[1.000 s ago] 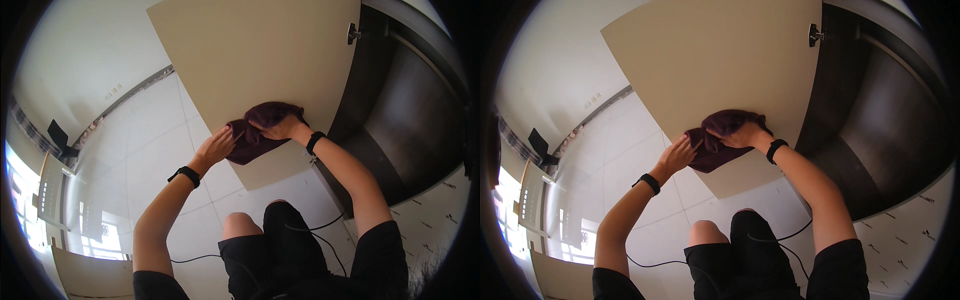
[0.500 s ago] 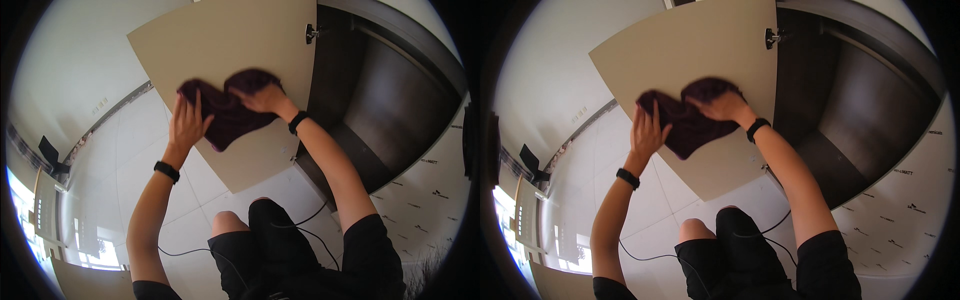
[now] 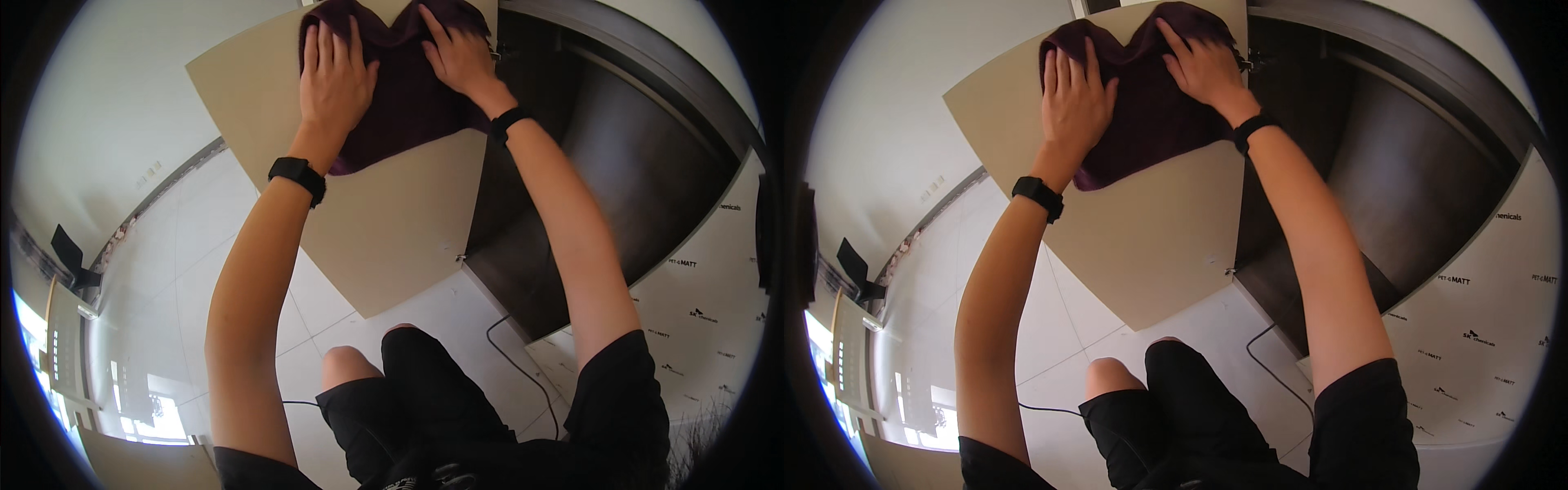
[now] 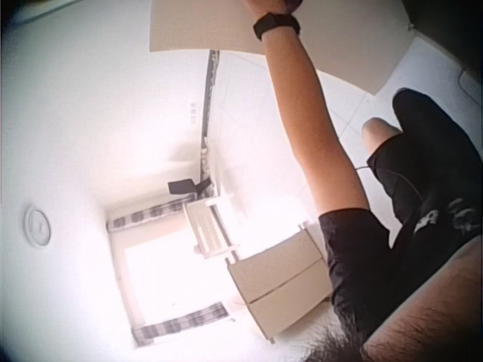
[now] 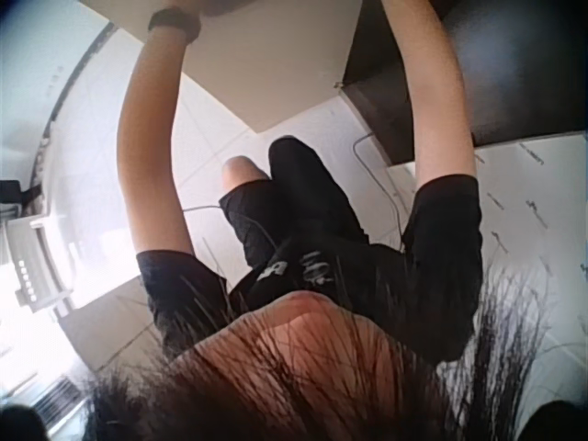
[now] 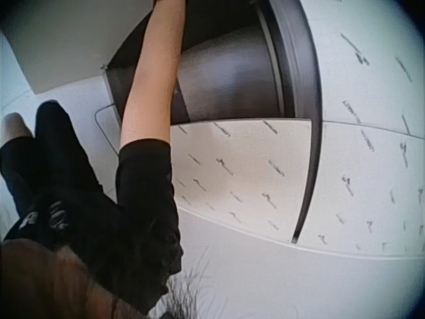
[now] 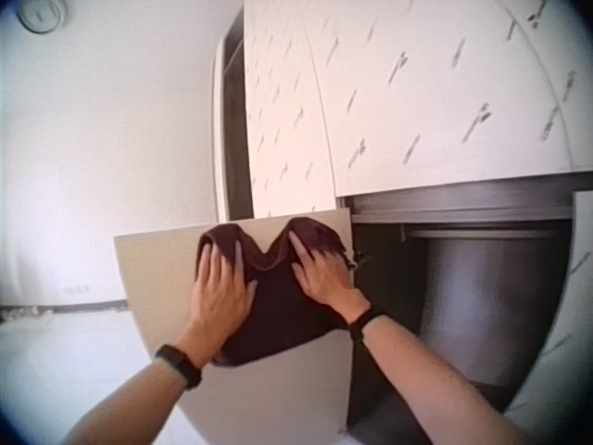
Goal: The person wipes the interior and exterior surfaces of a wardrobe using a purple cloth. They open and close multiple cabinet doors and drawers, cleaning the shelves, door panels, and drawer fronts throughout the room.
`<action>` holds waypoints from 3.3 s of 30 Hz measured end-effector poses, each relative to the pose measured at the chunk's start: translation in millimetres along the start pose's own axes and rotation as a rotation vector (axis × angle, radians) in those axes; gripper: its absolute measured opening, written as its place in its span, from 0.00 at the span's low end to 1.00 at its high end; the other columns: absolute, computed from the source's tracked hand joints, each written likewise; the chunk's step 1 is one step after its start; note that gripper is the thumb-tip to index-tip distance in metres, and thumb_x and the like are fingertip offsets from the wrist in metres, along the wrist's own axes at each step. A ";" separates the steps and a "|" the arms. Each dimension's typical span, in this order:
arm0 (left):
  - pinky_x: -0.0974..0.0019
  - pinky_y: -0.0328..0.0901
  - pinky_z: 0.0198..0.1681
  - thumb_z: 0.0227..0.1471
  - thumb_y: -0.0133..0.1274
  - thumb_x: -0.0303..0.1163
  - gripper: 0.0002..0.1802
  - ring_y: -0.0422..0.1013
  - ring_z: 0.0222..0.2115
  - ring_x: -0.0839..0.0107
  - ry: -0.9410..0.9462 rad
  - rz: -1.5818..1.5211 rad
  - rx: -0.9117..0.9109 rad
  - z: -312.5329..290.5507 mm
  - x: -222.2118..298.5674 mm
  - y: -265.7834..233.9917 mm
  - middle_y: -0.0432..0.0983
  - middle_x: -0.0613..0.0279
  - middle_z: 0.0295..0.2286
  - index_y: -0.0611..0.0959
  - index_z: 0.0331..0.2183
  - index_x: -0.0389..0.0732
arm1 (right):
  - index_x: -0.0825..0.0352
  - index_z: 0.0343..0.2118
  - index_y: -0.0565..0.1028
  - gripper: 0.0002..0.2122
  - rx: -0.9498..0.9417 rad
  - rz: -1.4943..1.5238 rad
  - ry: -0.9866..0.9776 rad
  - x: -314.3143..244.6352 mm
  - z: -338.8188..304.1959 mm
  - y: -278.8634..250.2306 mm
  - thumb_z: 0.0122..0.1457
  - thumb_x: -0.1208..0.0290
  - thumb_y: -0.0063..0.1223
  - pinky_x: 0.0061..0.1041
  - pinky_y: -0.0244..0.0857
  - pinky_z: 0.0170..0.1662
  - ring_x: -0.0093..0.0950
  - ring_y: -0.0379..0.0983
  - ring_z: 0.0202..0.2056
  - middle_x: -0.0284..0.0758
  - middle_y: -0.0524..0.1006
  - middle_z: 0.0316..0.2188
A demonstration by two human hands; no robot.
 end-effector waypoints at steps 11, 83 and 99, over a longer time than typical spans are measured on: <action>0.56 0.47 0.65 0.58 0.44 0.46 0.27 0.59 0.58 0.57 0.438 -0.158 -0.282 -122.2 108.1 36.1 0.70 0.51 0.51 0.75 0.51 0.37 | 0.72 0.61 0.60 0.30 -0.381 -0.024 0.518 -75.6 -205.4 10.5 0.56 0.65 0.48 0.42 0.64 0.42 0.49 0.71 0.37 0.51 0.74 0.37; 0.63 0.69 0.30 0.47 0.53 0.25 0.14 0.73 0.26 0.61 -0.148 -3.343 0.785 404.8 -273.9 -504.9 0.76 0.53 0.31 0.78 0.39 0.35 | 0.76 0.48 0.74 0.21 -0.358 -0.346 1.393 -118.7 512.6 -571.8 0.49 0.94 0.51 0.20 0.66 0.46 0.23 0.73 0.40 0.39 0.78 0.37; 0.64 0.68 0.28 0.48 0.53 0.28 0.15 0.73 0.26 0.61 -0.146 -3.244 0.829 388.0 -290.1 -530.2 0.76 0.52 0.32 0.77 0.40 0.34 | 0.77 0.51 0.71 0.19 -0.401 -0.409 1.212 -127.5 538.0 -581.7 0.55 0.91 0.47 0.21 0.64 0.49 0.24 0.73 0.41 0.40 0.77 0.40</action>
Point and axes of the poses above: each hand's wrist, its own z-axis towards the middle knuckle, its own y-axis out of the palm, x = y × z, the point moved 3 cm from there along z, towards the middle knuckle
